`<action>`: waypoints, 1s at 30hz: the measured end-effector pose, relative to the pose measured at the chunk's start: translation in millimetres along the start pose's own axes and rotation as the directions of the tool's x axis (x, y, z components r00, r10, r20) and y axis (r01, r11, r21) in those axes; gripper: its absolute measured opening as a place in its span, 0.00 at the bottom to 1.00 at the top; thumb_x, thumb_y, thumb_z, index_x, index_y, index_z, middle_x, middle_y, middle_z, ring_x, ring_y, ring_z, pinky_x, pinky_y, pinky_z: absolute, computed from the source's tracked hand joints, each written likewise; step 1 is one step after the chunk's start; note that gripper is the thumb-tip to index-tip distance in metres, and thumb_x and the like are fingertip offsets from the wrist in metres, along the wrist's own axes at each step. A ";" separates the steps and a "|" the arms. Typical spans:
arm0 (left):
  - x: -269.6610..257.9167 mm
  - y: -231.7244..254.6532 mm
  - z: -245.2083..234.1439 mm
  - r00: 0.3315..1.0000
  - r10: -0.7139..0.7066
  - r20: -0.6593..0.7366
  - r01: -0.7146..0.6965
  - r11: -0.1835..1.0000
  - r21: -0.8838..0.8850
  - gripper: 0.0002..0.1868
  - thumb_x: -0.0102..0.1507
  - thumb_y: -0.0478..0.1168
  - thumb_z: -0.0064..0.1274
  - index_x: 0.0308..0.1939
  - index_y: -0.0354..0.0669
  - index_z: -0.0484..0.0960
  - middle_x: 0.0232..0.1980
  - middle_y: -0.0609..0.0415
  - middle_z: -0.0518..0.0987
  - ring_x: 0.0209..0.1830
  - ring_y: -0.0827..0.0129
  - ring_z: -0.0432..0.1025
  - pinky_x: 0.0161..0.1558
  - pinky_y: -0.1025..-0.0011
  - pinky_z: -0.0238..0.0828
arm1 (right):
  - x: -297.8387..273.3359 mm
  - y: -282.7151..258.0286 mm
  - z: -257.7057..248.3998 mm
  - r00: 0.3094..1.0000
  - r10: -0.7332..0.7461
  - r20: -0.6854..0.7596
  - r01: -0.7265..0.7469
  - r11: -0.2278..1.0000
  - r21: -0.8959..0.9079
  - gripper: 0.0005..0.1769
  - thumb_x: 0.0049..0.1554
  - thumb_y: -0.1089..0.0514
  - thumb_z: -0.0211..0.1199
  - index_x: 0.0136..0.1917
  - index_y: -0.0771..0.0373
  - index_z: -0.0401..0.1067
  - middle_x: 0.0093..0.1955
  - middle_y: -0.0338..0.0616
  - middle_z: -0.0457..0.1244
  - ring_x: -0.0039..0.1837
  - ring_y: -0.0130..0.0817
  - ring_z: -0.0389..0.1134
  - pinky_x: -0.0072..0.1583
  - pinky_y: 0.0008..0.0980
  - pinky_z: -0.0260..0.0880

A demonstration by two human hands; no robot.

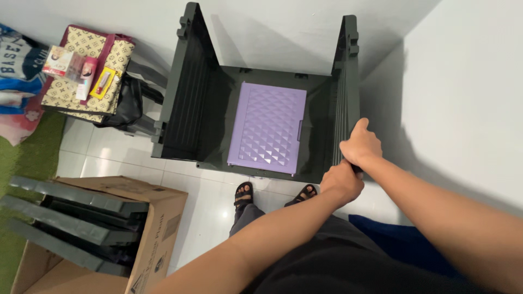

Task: The person assembles a modular plastic storage unit by attaching purple doors to a dark gray base, then stacking additional dark gray panels on top. They handle the components by hand, aligning and snapping them into place.

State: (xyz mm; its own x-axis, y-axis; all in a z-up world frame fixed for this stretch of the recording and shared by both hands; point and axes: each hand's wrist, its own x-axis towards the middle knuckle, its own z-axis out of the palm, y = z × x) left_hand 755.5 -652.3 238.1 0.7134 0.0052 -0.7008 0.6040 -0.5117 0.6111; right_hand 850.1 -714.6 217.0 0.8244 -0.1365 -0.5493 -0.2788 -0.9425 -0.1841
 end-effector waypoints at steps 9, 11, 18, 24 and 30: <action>7.0 9.5 1.5 1.000 0.009 0.018 -0.009 1.000 0.023 0.21 0.65 0.49 0.53 0.58 0.44 0.77 0.54 0.45 0.82 0.57 0.50 0.76 0.56 0.54 0.73 | 3.0 2.3 -8.6 0.999 0.019 -0.030 -0.019 1.000 0.006 0.28 0.54 0.61 0.61 0.64 0.66 0.52 0.55 0.66 0.68 0.59 0.63 0.71 0.59 0.54 0.74; 9.4 13.1 1.4 0.999 0.020 0.042 -0.023 0.998 0.063 0.20 0.66 0.49 0.52 0.58 0.44 0.78 0.53 0.45 0.83 0.56 0.51 0.77 0.54 0.54 0.75 | 6.4 6.7 -11.0 0.999 0.040 -0.002 -0.040 0.999 0.001 0.28 0.55 0.60 0.61 0.64 0.66 0.52 0.55 0.65 0.69 0.58 0.62 0.72 0.58 0.53 0.74; 13.2 17.8 4.5 0.998 0.017 0.061 -0.025 0.990 0.140 0.22 0.66 0.50 0.54 0.57 0.41 0.79 0.53 0.43 0.82 0.57 0.51 0.77 0.55 0.55 0.76 | 54.5 5.7 -27.8 0.999 0.021 0.043 -0.016 0.993 -0.116 0.54 0.58 0.47 0.56 0.83 0.60 0.26 0.69 0.67 0.61 0.69 0.62 0.65 0.68 0.55 0.64; 13.7 18.6 7.9 0.996 0.048 0.076 -0.057 0.992 0.117 0.21 0.66 0.50 0.53 0.56 0.39 0.80 0.52 0.41 0.83 0.56 0.49 0.78 0.53 0.54 0.76 | 99.5 -30.2 -66.6 0.999 -0.041 -0.013 0.037 0.968 -0.248 0.49 0.63 0.47 0.51 0.83 0.61 0.25 0.71 0.66 0.59 0.68 0.63 0.65 0.66 0.56 0.64; 17.8 23.1 8.6 0.995 0.045 0.090 -0.056 0.991 0.125 0.22 0.65 0.49 0.53 0.57 0.37 0.79 0.52 0.39 0.83 0.56 0.48 0.78 0.54 0.55 0.76 | 74.1 -47.2 -89.7 0.993 0.083 0.086 -0.073 0.991 -0.110 0.47 0.62 0.57 0.49 0.85 0.66 0.28 0.62 0.67 0.70 0.53 0.60 0.77 0.47 0.42 0.75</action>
